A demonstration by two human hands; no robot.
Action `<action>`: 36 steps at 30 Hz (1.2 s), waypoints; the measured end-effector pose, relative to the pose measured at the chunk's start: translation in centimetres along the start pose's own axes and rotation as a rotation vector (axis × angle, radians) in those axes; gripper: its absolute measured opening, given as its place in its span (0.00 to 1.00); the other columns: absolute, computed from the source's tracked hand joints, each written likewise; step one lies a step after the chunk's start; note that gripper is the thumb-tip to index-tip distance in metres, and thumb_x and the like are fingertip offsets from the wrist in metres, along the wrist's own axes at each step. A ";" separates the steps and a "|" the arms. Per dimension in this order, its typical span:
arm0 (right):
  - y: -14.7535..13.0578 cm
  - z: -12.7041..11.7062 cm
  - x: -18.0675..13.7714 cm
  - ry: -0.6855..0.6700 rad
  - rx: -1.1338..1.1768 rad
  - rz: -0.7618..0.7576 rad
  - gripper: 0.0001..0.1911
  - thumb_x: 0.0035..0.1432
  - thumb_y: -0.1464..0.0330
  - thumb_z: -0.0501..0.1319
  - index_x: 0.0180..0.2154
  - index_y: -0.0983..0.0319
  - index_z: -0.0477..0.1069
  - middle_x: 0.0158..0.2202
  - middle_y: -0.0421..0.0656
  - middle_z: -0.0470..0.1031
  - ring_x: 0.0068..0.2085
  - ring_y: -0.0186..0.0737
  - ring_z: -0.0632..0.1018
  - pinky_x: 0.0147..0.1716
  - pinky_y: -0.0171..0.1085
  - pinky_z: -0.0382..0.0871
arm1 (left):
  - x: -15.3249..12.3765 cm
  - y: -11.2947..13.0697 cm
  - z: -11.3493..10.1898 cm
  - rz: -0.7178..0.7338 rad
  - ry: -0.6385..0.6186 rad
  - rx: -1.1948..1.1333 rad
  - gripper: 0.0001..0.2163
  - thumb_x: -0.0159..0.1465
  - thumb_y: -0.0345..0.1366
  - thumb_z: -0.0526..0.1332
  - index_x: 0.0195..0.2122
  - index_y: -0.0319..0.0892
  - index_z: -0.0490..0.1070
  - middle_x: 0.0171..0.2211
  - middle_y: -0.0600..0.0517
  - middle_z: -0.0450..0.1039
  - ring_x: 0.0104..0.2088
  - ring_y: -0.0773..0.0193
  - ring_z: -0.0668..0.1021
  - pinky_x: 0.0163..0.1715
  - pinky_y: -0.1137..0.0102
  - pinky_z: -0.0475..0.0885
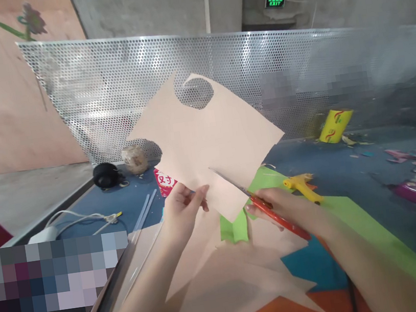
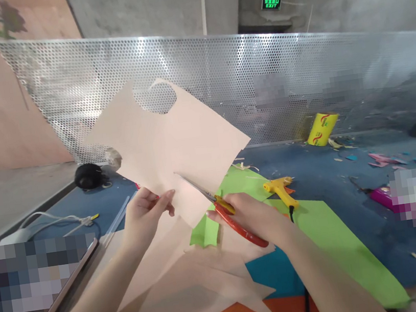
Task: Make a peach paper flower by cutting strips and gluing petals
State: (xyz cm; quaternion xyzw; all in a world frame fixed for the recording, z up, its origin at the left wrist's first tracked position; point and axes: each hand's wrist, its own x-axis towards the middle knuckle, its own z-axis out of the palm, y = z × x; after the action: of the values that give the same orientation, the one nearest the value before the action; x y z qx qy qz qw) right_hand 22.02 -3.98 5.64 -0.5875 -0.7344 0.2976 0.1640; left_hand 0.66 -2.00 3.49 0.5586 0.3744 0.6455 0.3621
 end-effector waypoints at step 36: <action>-0.5 -1.0 -0.7 -0.098 0.243 -0.209 0.09 0.49 0.68 0.60 0.35 0.60 0.64 0.28 0.38 0.67 0.30 0.36 0.70 0.29 0.34 0.62 | -0.4 0.3 -0.2 -0.316 -0.276 -0.213 0.08 0.52 0.36 0.66 0.25 0.36 0.71 0.19 0.53 0.73 0.18 0.72 0.72 0.19 0.76 0.69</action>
State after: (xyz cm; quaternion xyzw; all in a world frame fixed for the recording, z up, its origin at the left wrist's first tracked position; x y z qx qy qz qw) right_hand 22.44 -4.50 6.84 -0.4685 -0.7573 0.3939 0.2278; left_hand 0.49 -2.54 3.58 0.5347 0.3340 0.5342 0.5631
